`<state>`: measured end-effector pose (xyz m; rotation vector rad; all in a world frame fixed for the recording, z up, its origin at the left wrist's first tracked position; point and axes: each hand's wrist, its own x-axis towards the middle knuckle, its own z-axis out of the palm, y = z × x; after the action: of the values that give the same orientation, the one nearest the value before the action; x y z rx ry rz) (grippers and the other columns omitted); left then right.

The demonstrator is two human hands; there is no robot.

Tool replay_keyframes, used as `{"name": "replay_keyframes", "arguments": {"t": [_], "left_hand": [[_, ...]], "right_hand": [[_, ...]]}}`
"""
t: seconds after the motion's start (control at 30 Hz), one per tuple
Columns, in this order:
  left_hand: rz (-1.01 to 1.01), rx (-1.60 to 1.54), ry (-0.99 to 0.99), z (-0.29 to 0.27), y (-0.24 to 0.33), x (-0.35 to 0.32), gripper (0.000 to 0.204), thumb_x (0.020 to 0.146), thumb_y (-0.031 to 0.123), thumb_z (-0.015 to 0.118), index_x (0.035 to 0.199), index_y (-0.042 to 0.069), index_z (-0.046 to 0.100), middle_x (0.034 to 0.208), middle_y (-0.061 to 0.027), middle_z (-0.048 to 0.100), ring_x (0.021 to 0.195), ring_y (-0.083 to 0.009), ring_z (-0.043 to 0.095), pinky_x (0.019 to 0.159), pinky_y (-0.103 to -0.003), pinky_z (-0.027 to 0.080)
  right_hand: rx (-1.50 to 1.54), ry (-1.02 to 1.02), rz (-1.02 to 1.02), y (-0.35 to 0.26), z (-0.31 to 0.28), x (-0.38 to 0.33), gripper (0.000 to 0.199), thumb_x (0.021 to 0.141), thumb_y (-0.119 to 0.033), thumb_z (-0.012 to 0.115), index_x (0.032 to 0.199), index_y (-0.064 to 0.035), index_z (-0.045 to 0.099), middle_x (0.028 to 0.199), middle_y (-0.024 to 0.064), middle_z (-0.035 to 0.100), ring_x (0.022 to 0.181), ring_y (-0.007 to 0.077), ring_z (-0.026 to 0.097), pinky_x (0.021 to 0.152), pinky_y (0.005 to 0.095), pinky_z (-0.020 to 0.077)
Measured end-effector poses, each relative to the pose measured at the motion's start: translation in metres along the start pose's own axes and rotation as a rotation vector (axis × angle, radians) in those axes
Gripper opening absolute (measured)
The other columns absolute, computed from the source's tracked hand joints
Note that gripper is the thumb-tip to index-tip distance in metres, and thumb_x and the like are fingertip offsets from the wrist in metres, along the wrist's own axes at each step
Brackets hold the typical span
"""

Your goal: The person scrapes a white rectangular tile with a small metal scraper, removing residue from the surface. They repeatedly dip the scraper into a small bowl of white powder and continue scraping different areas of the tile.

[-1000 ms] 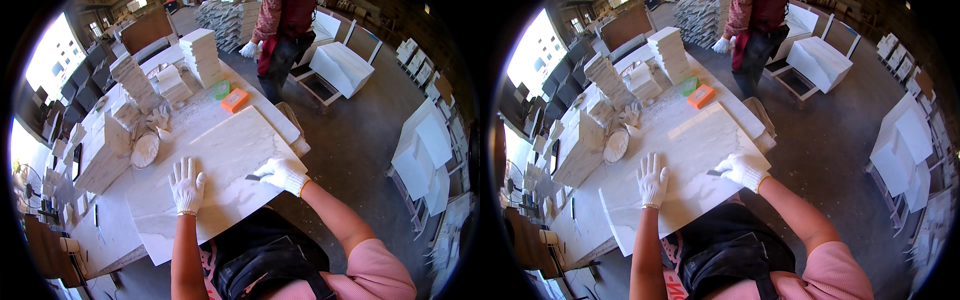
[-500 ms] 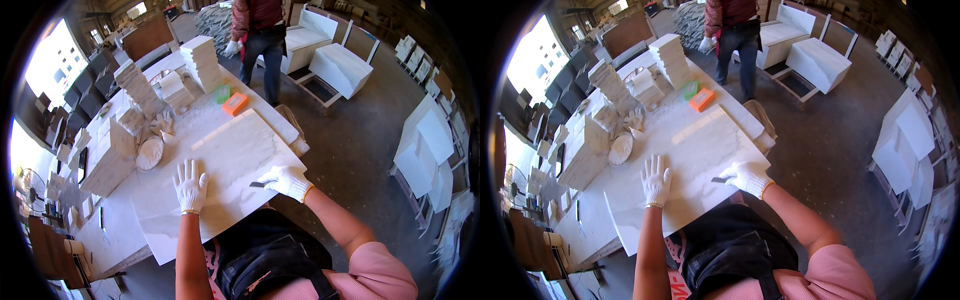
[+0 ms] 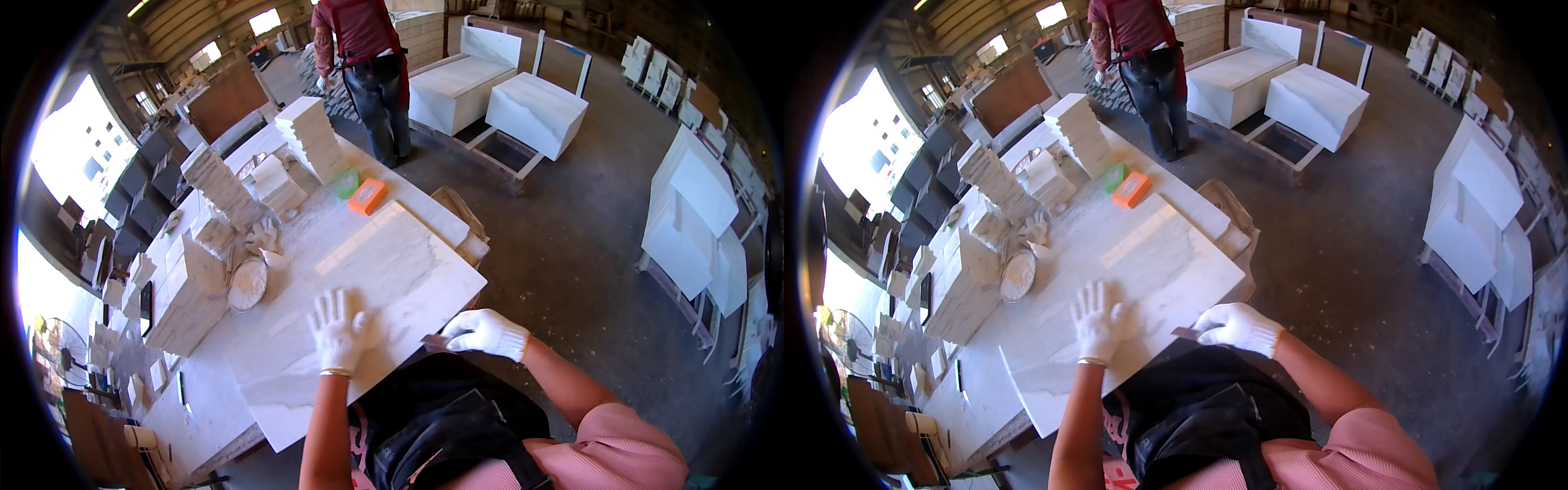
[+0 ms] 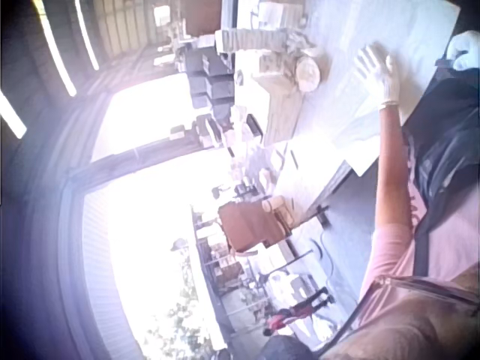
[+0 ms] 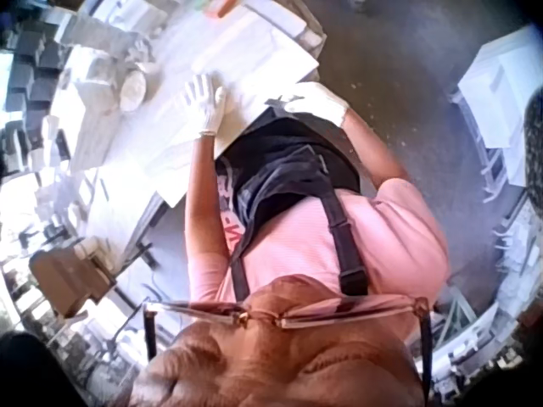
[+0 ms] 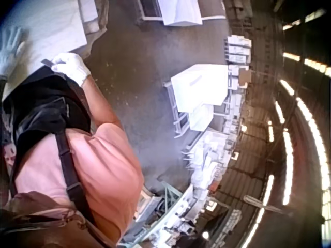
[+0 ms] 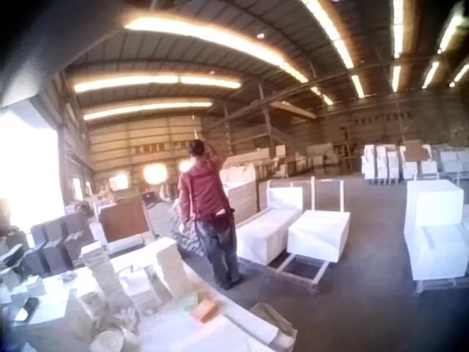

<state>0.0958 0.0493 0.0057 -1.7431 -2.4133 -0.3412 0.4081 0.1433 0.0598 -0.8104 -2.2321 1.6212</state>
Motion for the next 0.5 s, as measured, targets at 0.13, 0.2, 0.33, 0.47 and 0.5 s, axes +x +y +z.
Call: {"name": "replay_keyframes", "arguments": {"t": [0.13, 0.2, 0.33, 0.47, 0.5], "left_hand": [[0.398, -0.271, -0.045, -0.047, 0.123, -0.018, 0.072, 0.084, 0.043, 0.066, 0.141, 0.004, 0.046, 0.139, -0.016, 0.051, 0.133, -0.039, 0.043, 0.108, -0.057, 0.032], [0.61, -0.568, -0.023, -0.03, 0.152, -0.043, 0.077, 0.086, 0.042, 0.068, 0.147, 0.003, 0.041, 0.138, -0.0174, 0.055, 0.129, -0.037, 0.05, 0.104, -0.048, 0.04], [0.222, -1.231, -0.584, -0.041, 0.153, -0.063, 0.075, 0.101, 0.044, 0.055, 0.154, 0.0, 0.026, 0.148, -0.0207, 0.048, 0.135, -0.0279, 0.051, 0.11, -0.033, 0.039], [-0.086, -1.707, -0.478, -0.053, 0.119, -0.074, 0.069, 0.104, 0.043, 0.051, 0.156, 0.003, 0.029, 0.151, -0.0161, 0.046, 0.135, -0.0203, 0.046, 0.112, -0.032, 0.035], [-0.105, -1.711, -0.448, -0.059, 0.115, -0.075, 0.07, 0.104, 0.044, 0.05, 0.156, 0.003, 0.028, 0.149, -0.0157, 0.047, 0.134, -0.0205, 0.047, 0.111, -0.032, 0.036]], "right_hand": [[0.356, 0.174, 0.097, 0.023, -0.017, -0.029, 0.017, 0.092, -0.017, 0.072, 0.1, -0.0026, 0.068, 0.087, -0.0005, 0.067, 0.08, 0.0072, 0.06, 0.075, 0.0248, 0.0485], [0.458, 0.217, -0.035, 0.03, -0.016, -0.026, 0.015, 0.092, -0.013, 0.071, 0.102, -0.0024, 0.068, 0.09, 0.0015, 0.068, 0.081, 0.0091, 0.061, 0.076, 0.0257, 0.0497], [0.486, 0.296, 0.026, 0.005, -0.032, -0.044, 0.014, 0.097, -0.019, 0.064, 0.101, -0.0059, 0.065, 0.085, 0.0088, 0.071, 0.072, 0.0145, 0.067, 0.06, 0.0265, 0.0528], [0.361, 0.317, 0.17, -0.013, -0.007, -0.034, 0.019, 0.099, -0.022, 0.061, 0.107, -0.0058, 0.065, 0.073, 0.0058, 0.069, 0.057, 0.0105, 0.063, 0.048, 0.0218, 0.0456], [0.323, 0.257, 0.175, -0.022, 0.003, -0.027, 0.019, 0.099, -0.021, 0.061, 0.11, -0.0055, 0.066, 0.073, 0.005, 0.069, 0.057, 0.0093, 0.062, 0.048, 0.0212, 0.045]]}}
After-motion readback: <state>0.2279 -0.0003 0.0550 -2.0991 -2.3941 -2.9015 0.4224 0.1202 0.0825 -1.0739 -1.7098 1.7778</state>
